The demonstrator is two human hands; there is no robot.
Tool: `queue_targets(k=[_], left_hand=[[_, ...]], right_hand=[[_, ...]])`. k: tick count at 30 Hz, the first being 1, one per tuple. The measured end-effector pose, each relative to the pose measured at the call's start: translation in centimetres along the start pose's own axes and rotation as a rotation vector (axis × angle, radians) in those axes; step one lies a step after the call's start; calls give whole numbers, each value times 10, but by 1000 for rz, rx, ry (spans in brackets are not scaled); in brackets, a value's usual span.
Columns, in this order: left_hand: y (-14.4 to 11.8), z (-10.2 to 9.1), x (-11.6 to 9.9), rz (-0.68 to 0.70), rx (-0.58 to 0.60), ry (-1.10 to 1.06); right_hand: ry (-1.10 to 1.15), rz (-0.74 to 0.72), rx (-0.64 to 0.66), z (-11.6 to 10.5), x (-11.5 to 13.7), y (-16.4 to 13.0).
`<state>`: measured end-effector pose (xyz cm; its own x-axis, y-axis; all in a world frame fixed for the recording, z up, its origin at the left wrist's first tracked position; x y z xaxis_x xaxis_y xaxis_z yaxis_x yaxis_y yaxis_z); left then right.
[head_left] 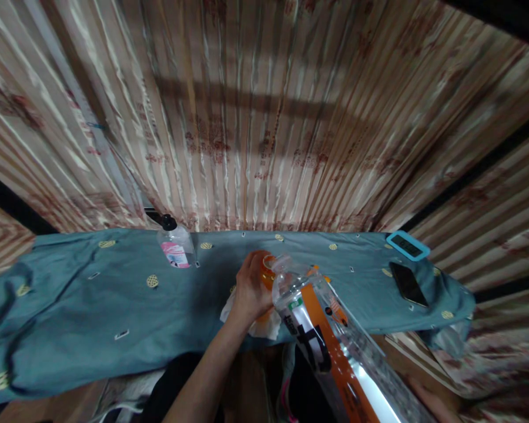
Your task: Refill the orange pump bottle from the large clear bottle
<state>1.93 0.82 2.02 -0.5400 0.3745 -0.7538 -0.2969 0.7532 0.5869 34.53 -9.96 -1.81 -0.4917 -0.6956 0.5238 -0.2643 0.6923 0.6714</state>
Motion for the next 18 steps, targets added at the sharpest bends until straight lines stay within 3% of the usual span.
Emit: queue_targets(k=[1,4,10,18], left_hand=[[0,0,0,-2,-2,4],[0,1,1,0,-3,6],[0,1,2,-7,12,-3],[2,0,0,33,-9,15]], right_hand=[[14,-134,-10,-2,-10,-3],[29,-241,41,-3,-34,-7],[29,-275,38,4,-36,-6],[-90,-254,-62,-4,-27,-2]])
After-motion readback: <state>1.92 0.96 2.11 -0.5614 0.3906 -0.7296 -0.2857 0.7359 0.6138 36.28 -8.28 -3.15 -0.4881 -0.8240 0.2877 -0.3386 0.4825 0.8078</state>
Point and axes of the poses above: each hand's wrist, its own y-axis towards the middle knuckle, its own z-axis out of the palm, x = y × z, the point moved 2 cm from there along y, towards the middle knuckle, and after that the axes turned 9 degrees about -z, right-handed, at the moved point
